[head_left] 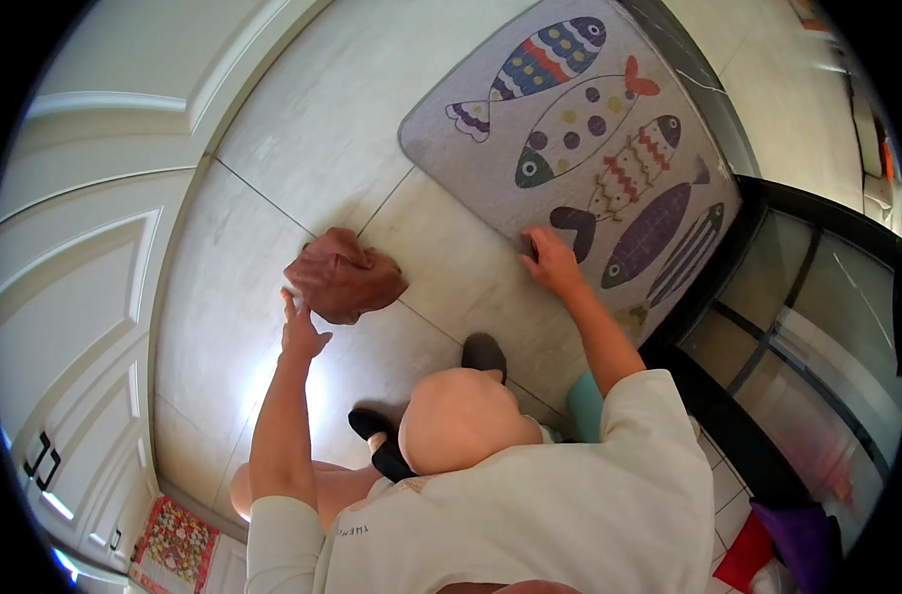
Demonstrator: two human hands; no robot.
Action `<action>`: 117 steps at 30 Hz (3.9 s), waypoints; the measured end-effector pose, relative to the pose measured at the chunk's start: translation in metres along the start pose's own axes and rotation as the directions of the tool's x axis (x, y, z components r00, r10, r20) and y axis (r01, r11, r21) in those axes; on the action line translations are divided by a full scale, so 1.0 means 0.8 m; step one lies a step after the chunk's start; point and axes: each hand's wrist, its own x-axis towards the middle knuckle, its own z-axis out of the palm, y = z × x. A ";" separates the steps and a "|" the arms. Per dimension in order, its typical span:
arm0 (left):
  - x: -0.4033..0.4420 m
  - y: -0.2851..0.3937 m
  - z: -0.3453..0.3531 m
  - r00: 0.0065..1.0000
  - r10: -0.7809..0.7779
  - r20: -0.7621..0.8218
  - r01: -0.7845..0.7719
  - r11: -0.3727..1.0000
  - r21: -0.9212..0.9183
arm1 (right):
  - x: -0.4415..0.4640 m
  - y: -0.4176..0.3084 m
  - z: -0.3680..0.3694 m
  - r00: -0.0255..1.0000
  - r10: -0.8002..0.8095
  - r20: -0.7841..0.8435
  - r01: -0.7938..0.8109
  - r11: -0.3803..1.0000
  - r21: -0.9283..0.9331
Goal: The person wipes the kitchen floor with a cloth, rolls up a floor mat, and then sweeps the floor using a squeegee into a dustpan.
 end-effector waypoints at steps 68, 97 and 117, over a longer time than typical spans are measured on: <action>0.051 0.203 -0.019 0.788 0.508 -0.347 -0.453 0.861 0.231 | 0.029 -0.110 0.043 0.923 -0.288 -0.256 0.327 0.936 0.127; 0.009 0.038 0.015 0.937 -0.342 -0.075 0.320 0.923 -0.214 | 0.477 -0.284 0.034 0.760 -0.461 -0.458 0.511 0.859 -0.017; 0.008 0.029 0.018 0.942 -0.315 -0.114 0.290 0.937 -0.193 | 0.207 -0.289 0.115 0.922 -0.331 0.201 0.100 0.705 0.702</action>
